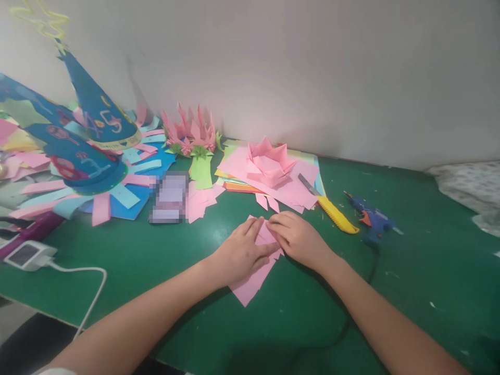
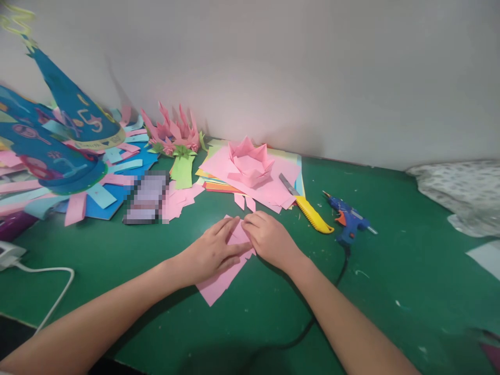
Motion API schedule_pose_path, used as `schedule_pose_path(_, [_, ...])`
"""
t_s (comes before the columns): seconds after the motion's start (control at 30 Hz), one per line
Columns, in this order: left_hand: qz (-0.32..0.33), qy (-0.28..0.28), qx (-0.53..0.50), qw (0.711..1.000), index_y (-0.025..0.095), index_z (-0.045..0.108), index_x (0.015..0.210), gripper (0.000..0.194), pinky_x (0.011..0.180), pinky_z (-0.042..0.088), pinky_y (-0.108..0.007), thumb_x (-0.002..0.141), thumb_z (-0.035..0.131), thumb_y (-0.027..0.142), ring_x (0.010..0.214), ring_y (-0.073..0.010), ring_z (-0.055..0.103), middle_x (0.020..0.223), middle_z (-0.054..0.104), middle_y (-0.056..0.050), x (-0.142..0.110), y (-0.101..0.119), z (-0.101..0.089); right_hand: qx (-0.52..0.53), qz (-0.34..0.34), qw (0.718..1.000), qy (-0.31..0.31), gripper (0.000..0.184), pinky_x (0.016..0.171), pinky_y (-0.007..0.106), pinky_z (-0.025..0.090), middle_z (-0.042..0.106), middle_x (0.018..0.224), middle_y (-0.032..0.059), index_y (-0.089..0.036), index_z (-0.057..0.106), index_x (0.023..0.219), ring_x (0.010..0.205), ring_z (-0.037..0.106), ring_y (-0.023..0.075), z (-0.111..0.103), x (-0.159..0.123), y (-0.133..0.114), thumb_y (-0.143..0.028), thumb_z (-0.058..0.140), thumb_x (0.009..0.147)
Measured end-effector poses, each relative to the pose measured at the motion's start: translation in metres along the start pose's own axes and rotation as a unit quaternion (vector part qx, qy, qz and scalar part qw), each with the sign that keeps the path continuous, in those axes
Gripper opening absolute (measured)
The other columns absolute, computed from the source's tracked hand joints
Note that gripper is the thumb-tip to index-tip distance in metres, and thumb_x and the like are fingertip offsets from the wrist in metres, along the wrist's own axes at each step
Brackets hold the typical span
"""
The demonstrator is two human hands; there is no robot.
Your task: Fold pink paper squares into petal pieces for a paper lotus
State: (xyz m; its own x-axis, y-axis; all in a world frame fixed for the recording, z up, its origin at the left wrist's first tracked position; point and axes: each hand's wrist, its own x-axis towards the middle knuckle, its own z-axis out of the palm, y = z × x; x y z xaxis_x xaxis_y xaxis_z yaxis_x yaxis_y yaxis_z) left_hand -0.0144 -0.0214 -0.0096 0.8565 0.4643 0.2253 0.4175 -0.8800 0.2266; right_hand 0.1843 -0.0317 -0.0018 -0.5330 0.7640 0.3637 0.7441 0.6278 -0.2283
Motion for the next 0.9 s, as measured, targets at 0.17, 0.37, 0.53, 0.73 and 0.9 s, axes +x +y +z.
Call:
schedule_pose_path(0.17, [0.015, 0.006, -0.004, 1.000, 0.024, 0.056, 0.121, 0.032, 0.102, 0.036, -0.050, 0.092, 0.046, 0.032, 0.120, -0.0282, 0.042, 0.115, 0.047, -0.013, 0.0021, -0.0010, -0.0035, 0.002, 0.016, 1.000, -0.007, 0.026, 0.073, 0.036, 0.049, 0.063, 0.087, 0.0097, -0.015, 0.067, 0.088, 0.081, 0.054, 0.0201, -0.0013, -0.0004, -0.0026, -0.012, 0.042, 0.090])
schedule_pose_path(0.37, [0.018, -0.015, -0.013, 1.000, 0.023, 0.055, 0.121, 0.032, 0.092, 0.045, -0.044, 0.091, 0.047, 0.031, 0.115, -0.0288, 0.045, 0.107, 0.046, -0.012, 0.0017, -0.0007, -0.0065, -0.004, 0.023, 1.000, -0.007, 0.026, 0.073, 0.036, 0.051, 0.064, 0.090, 0.0112, -0.014, 0.068, 0.091, 0.084, 0.057, 0.0213, -0.0012, -0.0019, -0.0034, -0.013, 0.042, 0.091])
schedule_pose_path(0.53, [0.017, -0.013, -0.013, 1.000, 0.023, 0.056, 0.121, 0.032, 0.098, 0.040, -0.048, 0.091, 0.048, 0.030, 0.122, -0.0313, 0.040, 0.114, 0.044, -0.013, 0.0028, -0.0020, -0.0057, -0.002, 0.019, 1.000, -0.004, 0.028, 0.074, 0.036, 0.052, 0.065, 0.091, 0.0109, -0.016, 0.068, 0.095, 0.085, 0.058, 0.0214, -0.0023, -0.0017, -0.0026, -0.012, 0.040, 0.091])
schedule_pose_path(0.73, [0.031, -0.016, -0.021, 0.999, 0.025, 0.054, 0.121, 0.032, 0.104, 0.033, -0.052, 0.091, 0.047, 0.032, 0.126, -0.0301, 0.038, 0.114, 0.047, -0.011, 0.0040, -0.0069, -0.0043, -0.014, 0.015, 1.000, -0.007, 0.029, 0.075, 0.039, 0.051, 0.065, 0.094, 0.0121, -0.015, 0.067, 0.098, 0.087, 0.058, 0.0229, -0.0003, -0.0032, -0.0024, -0.012, 0.039, 0.090])
schedule_pose_path(0.9, [0.036, -0.002, -0.025, 0.999, 0.025, 0.057, 0.117, 0.030, 0.105, 0.031, -0.052, 0.090, 0.048, 0.033, 0.124, -0.0286, 0.039, 0.112, 0.049, -0.011, 0.0044, -0.0086, -0.0051, -0.022, 0.035, 0.999, -0.018, 0.027, 0.075, 0.038, 0.050, 0.063, 0.092, 0.0121, -0.013, 0.065, 0.103, 0.086, 0.056, 0.0227, 0.0043, -0.0055, -0.0040, -0.014, 0.040, 0.091])
